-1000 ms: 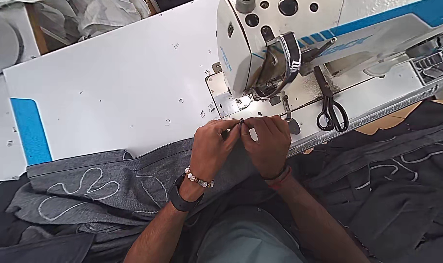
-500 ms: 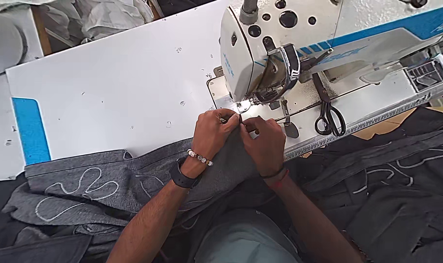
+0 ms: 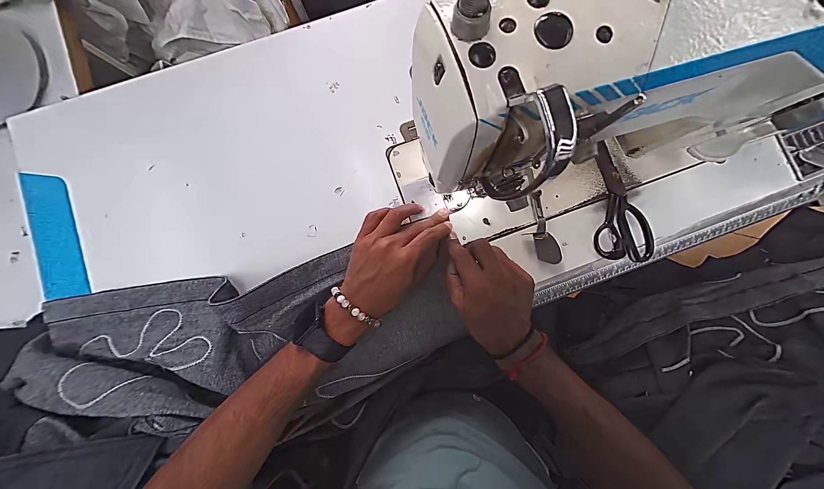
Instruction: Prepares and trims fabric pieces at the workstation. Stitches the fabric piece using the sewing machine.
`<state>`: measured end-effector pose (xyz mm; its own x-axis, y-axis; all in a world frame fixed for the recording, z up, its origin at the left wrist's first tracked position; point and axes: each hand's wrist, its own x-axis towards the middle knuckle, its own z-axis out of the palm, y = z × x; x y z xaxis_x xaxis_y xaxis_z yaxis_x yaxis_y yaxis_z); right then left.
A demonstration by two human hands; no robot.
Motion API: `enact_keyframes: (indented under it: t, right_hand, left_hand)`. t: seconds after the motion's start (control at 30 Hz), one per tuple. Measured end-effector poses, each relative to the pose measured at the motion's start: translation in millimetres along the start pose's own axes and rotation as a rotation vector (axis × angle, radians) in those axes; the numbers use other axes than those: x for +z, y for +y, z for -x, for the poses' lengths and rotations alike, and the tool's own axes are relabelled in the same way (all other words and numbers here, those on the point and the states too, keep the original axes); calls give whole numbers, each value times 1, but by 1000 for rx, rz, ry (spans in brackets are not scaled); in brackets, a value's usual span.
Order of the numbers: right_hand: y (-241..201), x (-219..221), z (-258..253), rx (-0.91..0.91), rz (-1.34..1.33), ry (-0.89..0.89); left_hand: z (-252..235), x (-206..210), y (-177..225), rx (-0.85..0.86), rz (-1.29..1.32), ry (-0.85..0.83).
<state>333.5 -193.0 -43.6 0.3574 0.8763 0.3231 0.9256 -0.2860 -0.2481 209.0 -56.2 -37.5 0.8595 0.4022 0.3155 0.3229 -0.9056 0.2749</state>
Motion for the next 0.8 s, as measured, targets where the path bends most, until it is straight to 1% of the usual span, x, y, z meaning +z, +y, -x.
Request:
enact_keyframes:
  t: [0.1, 0.37, 0.5, 0.57, 0.63, 0.7, 0.73, 0.8]
  right_hand:
    - [3, 1, 1, -37, -4, -4]
    - [12, 1, -23, -29, 60, -43]
    - [14, 3, -31, -20, 35, -59]
    - [15, -1, -34, -20, 13, -95]
    - [20, -14, -35, -9, -34, -188]
    - [35, -34, -36, 19, -126, -269]
    - [47, -47, -37, 60, -173, -276]
    - [82, -76, -43, 189, -148, -182]
  left_hand:
    - [11, -1, -10, 38, -3, -73]
    - [-14, 2, -22, 76, -64, -54]
    - [-18, 1, -22, 63, -89, -47]
    - [-18, 2, -21, 67, -104, -33]
    - [-17, 2, -21, 102, -102, -16]
    - [-19, 0, -21, 138, -80, -7]
    - [-19, 0, -20, 137, -84, -7]
    - [-18, 0, -18, 117, -99, -8]
